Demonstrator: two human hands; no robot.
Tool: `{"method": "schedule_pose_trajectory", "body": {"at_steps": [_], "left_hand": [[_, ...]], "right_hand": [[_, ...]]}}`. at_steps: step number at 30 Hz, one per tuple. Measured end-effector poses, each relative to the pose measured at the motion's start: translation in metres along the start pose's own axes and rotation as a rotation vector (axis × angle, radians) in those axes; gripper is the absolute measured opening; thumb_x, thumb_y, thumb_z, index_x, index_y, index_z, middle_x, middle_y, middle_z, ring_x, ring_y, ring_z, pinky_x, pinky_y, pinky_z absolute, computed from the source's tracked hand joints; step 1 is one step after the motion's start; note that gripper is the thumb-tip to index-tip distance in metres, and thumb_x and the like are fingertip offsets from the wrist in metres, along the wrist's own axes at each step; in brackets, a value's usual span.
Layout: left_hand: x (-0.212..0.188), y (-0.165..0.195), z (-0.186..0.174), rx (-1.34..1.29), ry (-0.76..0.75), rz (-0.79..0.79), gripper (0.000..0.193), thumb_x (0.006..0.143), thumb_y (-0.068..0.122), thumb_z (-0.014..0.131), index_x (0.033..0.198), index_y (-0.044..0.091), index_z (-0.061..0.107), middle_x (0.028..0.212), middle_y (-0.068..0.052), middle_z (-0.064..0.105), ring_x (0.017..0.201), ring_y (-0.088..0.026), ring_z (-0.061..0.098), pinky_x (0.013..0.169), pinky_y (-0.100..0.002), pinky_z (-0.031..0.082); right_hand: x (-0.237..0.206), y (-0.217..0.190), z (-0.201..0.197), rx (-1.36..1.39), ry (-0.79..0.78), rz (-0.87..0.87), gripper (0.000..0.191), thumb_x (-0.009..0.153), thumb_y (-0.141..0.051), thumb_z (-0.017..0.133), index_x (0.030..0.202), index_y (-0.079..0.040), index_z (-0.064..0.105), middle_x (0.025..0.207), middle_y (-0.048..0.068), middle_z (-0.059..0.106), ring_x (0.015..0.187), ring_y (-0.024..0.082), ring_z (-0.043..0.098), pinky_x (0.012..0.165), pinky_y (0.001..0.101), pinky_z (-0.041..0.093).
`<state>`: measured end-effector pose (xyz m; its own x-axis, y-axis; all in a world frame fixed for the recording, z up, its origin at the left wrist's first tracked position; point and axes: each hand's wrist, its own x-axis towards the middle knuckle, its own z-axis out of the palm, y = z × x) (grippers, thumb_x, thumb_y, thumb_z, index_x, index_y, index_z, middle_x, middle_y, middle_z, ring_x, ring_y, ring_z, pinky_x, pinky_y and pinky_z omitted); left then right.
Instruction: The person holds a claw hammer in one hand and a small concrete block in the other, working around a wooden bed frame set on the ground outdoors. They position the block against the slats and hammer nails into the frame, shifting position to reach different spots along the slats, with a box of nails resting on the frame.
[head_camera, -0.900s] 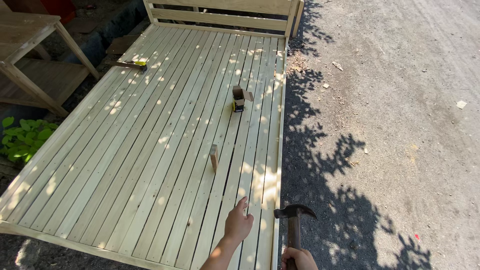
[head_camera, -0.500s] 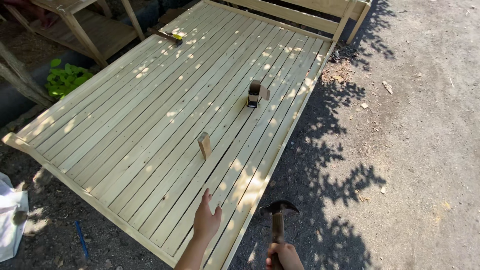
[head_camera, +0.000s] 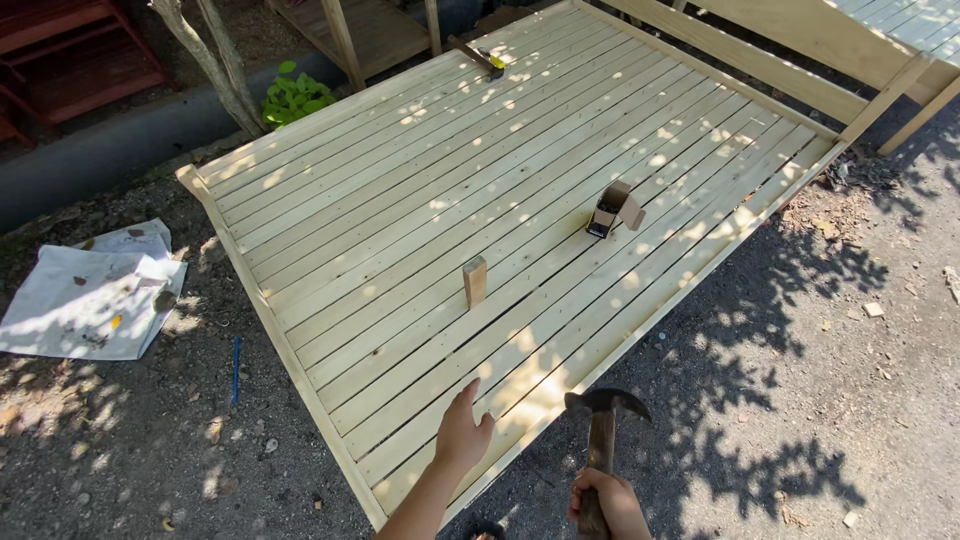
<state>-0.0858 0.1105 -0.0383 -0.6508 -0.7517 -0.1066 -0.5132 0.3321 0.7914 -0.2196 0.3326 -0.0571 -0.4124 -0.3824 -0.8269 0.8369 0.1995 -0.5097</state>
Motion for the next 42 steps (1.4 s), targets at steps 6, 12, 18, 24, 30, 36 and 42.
{"method": "schedule_pose_trajectory", "body": {"at_steps": [6,12,18,24,30,36,42], "left_hand": [[0.054,0.015,0.012,-0.041,0.076,-0.014,0.048,0.085,0.015,0.067,0.132,0.01,0.06,0.126,-0.014,0.067,0.12,-0.032,0.064,0.101,-0.041,0.052],[0.147,0.04,0.067,-0.105,0.102,-0.025,0.052,0.085,0.014,0.068,0.136,0.011,0.057,0.133,-0.014,0.062,0.126,-0.033,0.059,0.105,-0.041,0.05],[0.247,0.047,0.056,0.032,0.186,-0.352,0.095,0.078,0.013,0.076,0.157,0.017,0.023,0.163,-0.013,0.012,0.145,-0.042,0.03,0.113,-0.048,0.041],[0.35,0.021,0.012,0.507,0.055,-0.439,0.1,0.079,0.017,0.08,0.158,0.026,0.021,0.164,-0.012,0.011,0.152,-0.035,0.019,0.116,-0.055,0.028],[0.389,-0.021,0.037,0.471,-0.231,-0.542,0.061,0.087,0.019,0.077,0.14,0.019,0.047,0.143,-0.002,0.057,0.136,-0.024,0.052,0.114,-0.047,0.042],[0.388,-0.053,0.019,0.457,-0.177,-0.437,0.033,0.089,0.018,0.073,0.12,0.017,0.062,0.108,-0.009,0.073,0.105,-0.03,0.07,0.085,-0.042,0.058],[0.385,-0.022,-0.034,0.419,0.078,-0.191,0.022,0.083,0.014,0.073,0.105,0.016,0.07,0.093,-0.007,0.075,0.09,-0.031,0.072,0.077,-0.044,0.057]], "right_hand": [[0.036,-0.049,0.02,-0.107,0.008,0.05,0.014,0.085,-0.004,0.065,0.084,0.007,0.057,0.063,0.017,0.056,0.051,0.029,0.058,0.052,0.0441,0.053],[0.094,-0.114,0.052,-0.102,-0.014,0.032,0.014,0.082,-0.004,0.066,0.081,0.008,0.058,0.059,0.016,0.055,0.048,0.03,0.056,0.049,0.0433,0.049],[0.173,-0.186,0.07,-0.284,0.017,0.084,0.013,0.076,0.002,0.071,0.082,0.008,0.061,0.059,0.018,0.057,0.05,0.03,0.057,0.051,0.043,0.049],[0.222,-0.218,0.072,-0.387,0.076,0.178,0.011,0.077,0.004,0.071,0.084,0.008,0.063,0.062,0.019,0.059,0.052,0.031,0.06,0.053,0.0419,0.051],[0.231,-0.217,0.06,-0.333,0.019,0.232,0.012,0.079,0.001,0.069,0.081,0.007,0.059,0.06,0.018,0.056,0.047,0.033,0.056,0.046,0.0455,0.047],[0.248,-0.225,0.052,-0.304,-0.03,0.32,0.009,0.083,-0.001,0.064,0.084,0.008,0.061,0.063,0.018,0.056,0.05,0.032,0.058,0.049,0.0456,0.049],[0.247,-0.244,0.055,-0.321,-0.08,0.321,0.014,0.083,-0.008,0.063,0.081,0.005,0.06,0.062,0.013,0.057,0.052,0.027,0.059,0.051,0.04,0.051]]}}
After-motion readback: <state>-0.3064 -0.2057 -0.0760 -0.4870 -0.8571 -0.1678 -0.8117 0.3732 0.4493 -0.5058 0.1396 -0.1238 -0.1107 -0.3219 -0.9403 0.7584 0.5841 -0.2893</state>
